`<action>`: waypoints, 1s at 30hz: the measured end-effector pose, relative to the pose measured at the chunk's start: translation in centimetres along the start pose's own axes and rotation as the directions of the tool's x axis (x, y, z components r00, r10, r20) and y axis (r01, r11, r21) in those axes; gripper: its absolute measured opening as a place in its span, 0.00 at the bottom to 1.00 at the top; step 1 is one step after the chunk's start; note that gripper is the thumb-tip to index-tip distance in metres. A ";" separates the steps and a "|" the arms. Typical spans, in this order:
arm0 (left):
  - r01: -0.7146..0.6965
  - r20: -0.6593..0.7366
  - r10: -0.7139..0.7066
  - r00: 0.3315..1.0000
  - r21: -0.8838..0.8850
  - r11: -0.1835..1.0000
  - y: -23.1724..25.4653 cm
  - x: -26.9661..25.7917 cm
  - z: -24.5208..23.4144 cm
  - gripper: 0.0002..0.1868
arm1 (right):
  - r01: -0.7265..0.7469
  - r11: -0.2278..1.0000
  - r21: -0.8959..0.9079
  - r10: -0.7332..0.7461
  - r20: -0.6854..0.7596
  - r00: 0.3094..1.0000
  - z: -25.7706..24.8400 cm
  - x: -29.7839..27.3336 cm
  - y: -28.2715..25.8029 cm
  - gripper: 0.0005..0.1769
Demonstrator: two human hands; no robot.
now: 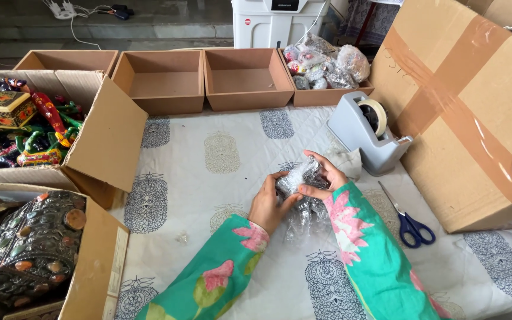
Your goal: Packing metal decorative items with bubble wrap and placing them in boxes.
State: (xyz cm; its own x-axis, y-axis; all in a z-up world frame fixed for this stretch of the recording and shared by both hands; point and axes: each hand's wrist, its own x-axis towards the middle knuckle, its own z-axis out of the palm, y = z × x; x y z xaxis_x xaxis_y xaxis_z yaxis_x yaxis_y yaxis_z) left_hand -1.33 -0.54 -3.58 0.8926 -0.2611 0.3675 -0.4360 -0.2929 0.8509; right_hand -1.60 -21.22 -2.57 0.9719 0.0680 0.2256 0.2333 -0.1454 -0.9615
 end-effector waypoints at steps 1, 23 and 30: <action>0.044 0.031 -0.042 0.999 -0.065 0.997 -0.2 0.2 -0.1 0.36 | 0.004 1.000 0.007 -0.004 -0.005 1.000 -0.2 0.2 0.7 0.51; 0.161 0.121 -0.156 0.980 -0.033 0.986 -2.1 0.5 0.4 0.34 | -0.035 0.998 0.050 0.038 -0.044 0.998 -0.7 1.3 3.5 0.50; 0.171 0.131 -0.166 0.977 -0.029 0.985 -1.5 0.6 -0.2 0.36 | 0.029 0.999 0.017 -0.030 0.027 0.999 -0.8 1.2 4.0 0.52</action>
State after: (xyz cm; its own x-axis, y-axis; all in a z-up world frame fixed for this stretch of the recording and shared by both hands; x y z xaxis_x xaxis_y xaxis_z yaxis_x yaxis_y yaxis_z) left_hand -0.09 -0.04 -4.58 0.9298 -0.3270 0.1689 -0.2733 -0.3062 0.9119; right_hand 0.56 -22.55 -6.03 0.9633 0.0987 0.2496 0.2610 -0.1266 -0.9570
